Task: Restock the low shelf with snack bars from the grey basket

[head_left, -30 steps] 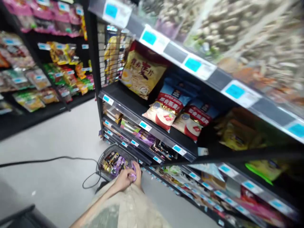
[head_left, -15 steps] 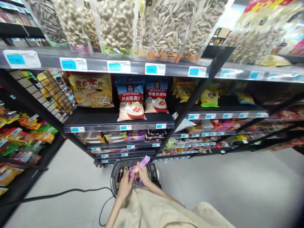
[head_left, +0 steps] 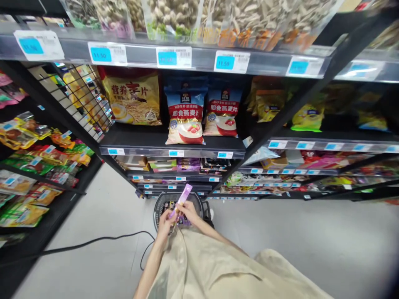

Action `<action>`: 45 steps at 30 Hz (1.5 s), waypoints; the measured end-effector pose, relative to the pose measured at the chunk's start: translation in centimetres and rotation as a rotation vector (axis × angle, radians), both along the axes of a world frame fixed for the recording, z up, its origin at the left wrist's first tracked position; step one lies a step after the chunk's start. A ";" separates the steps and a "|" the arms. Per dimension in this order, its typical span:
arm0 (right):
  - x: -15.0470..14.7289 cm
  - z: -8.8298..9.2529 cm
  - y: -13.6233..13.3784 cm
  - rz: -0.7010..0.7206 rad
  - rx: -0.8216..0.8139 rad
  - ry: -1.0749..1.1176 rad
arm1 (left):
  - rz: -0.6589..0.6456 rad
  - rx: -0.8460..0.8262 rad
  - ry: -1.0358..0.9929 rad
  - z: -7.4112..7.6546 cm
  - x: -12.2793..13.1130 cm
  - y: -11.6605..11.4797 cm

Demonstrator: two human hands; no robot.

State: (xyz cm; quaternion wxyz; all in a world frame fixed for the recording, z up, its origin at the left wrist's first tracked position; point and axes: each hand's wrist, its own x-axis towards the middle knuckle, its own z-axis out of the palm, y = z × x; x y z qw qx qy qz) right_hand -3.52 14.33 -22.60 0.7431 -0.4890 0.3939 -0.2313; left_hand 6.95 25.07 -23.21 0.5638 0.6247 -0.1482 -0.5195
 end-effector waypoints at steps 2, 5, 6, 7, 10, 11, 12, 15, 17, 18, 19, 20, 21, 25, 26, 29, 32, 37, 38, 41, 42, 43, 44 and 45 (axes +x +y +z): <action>-0.1 0.5 -0.4 0.076 -0.036 -0.003 | 0.004 0.004 -0.018 0.1 0.1 0.4; -0.5 1.0 -1.2 0.173 -0.096 0.012 | -0.011 -0.033 -0.047 0.3 0.0 0.5; -0.6 1.0 -1.4 0.188 -0.108 0.019 | -0.007 -0.045 -0.051 0.5 -0.1 0.4; -0.7 1.1 -1.5 0.195 -0.111 0.025 | 0.004 -0.053 -0.050 0.6 -0.1 0.3; -0.8 1.1 -1.3 0.187 -0.075 0.042 | 0.037 -0.058 -0.035 0.9 -0.4 0.1; -0.9 1.0 -1.2 0.181 -0.062 0.043 | 0.035 -0.056 -0.023 1.0 -0.5 0.0; -0.9 1.0 -1.0 0.181 -0.055 0.036 | 0.032 -0.060 -0.011 1.1 -0.6 0.0; -1.4 0.9 -0.6 0.231 -0.059 -0.013 | 0.036 -0.109 0.019 1.5 -1.1 0.1; -1.8 0.9 -0.8 0.272 -0.103 -0.003 | 0.053 -0.130 0.025 1.9 -1.4 0.2; -1.9 1.0 -1.0 0.281 -0.142 0.025 | 0.057 -0.124 0.026 2.0 -1.5 0.1; -2.1 1.0 -1.3 0.287 -0.184 0.060 | 0.062 -0.111 0.025 2.0 -1.6 0.1; -2.2 1.1 -1.6 0.294 -0.222 0.089 | 0.064 -0.096 0.020 2.0 -1.6 0.0; -2.2 1.3 -1.8 0.302 -0.252 0.104 | 0.069 -0.082 0.016 2.0 -1.6 -0.1; -1.8 1.8 -1.2 0.349 -0.314 0.022 | 0.075 -0.076 0.111 1.3 -1.3 0.0; -1.6 1.8 -0.7 0.356 -0.323 -0.013 | 0.087 -0.083 0.149 1.1 -1.3 0.1; -1.2 1.3 0.9 0.340 -0.292 -0.057 | 0.178 -0.096 0.182 0.5 -1.2 0.6; -1.2 0.4 1.5 0.271 -0.249 -0.052 | 0.268 -0.094 0.046 0.3 -0.9 1.0; -1.5 -0.4 0.5 0.237 -0.073 -0.149 | 0.331 -0.096 -0.256 0.5 -0.5 1.5; -1.6 -0.3 0.4 0.232 -0.044 -0.168 | 0.318 -0.102 -0.295 0.5 -0.4 1.6; -1.9 0.3 0.6 0.204 0.035 -0.189 | 0.264 -0.131 -0.416 0.2 -0.4 1.5; -2.0 0.5 0.7 0.196 0.066 -0.189 | 0.250 -0.142 -0.456 0.1 -0.4 1.4; -2.1 0.6 0.8 0.186 0.095 -0.186 | 0.236 -0.152 -0.495 -0.1 -0.4 1.3; -2.1 0.7 0.9 0.174 0.115 -0.182 | 0.219 -0.158 -0.530 -0.2 -0.4 1.2; -2.2 0.7 0.8 0.158 0.128 -0.175 | 0.204 -0.161 -0.558 -0.4 -0.4 1.2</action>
